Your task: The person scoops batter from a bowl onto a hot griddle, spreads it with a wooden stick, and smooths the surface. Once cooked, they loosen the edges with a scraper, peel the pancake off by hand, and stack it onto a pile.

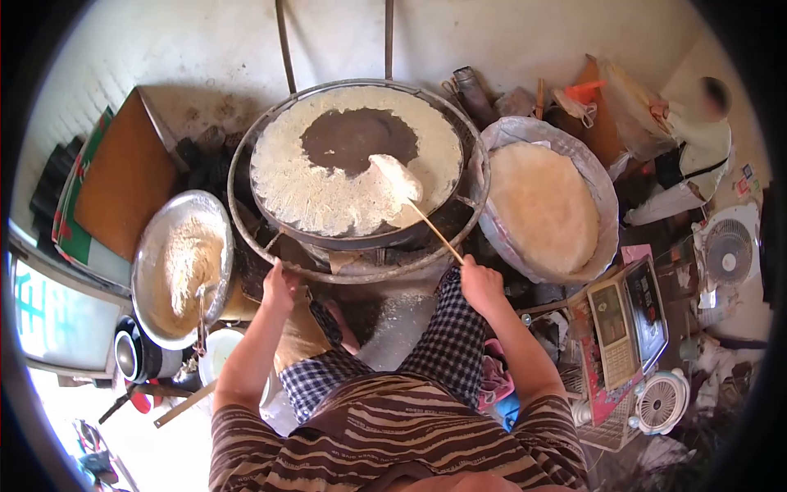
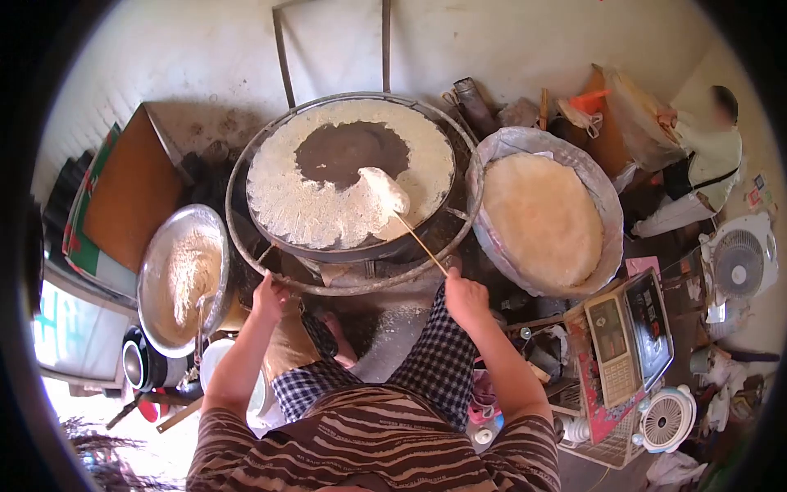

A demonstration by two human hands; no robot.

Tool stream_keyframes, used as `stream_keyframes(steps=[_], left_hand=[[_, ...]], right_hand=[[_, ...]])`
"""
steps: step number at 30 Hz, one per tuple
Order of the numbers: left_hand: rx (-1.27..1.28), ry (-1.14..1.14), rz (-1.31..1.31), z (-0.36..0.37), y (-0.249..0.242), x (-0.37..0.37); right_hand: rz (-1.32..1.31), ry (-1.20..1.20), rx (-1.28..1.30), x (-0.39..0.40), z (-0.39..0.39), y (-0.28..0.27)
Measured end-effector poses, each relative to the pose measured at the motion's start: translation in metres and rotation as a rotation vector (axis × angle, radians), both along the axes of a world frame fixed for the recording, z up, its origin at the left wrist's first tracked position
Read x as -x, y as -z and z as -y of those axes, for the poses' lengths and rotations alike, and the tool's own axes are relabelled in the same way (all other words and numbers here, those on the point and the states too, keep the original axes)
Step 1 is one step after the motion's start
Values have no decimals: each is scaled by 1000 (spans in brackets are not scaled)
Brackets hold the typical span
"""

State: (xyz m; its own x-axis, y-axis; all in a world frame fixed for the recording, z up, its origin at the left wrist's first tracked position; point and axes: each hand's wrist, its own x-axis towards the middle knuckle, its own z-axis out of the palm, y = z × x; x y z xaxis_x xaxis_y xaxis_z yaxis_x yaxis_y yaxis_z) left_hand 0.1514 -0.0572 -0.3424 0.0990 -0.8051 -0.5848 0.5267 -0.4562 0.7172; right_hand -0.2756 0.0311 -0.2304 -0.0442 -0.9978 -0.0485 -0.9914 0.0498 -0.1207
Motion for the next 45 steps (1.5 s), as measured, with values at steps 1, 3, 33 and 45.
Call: stream_keyframes(steps=[1,3,33,45], left_hand=[[-4,-32,66,3,5,-1],[-1,-103,198,18,26,-4],[65,-100,90,-18,22,17],[56,-274,146,39,30,-35]], right_hand=[[58,19,-3,-9,6,8],[117,30,55,-37,10,12],[82,-229,92,-43,21,34],[169,-109,48,-59,39,36]])
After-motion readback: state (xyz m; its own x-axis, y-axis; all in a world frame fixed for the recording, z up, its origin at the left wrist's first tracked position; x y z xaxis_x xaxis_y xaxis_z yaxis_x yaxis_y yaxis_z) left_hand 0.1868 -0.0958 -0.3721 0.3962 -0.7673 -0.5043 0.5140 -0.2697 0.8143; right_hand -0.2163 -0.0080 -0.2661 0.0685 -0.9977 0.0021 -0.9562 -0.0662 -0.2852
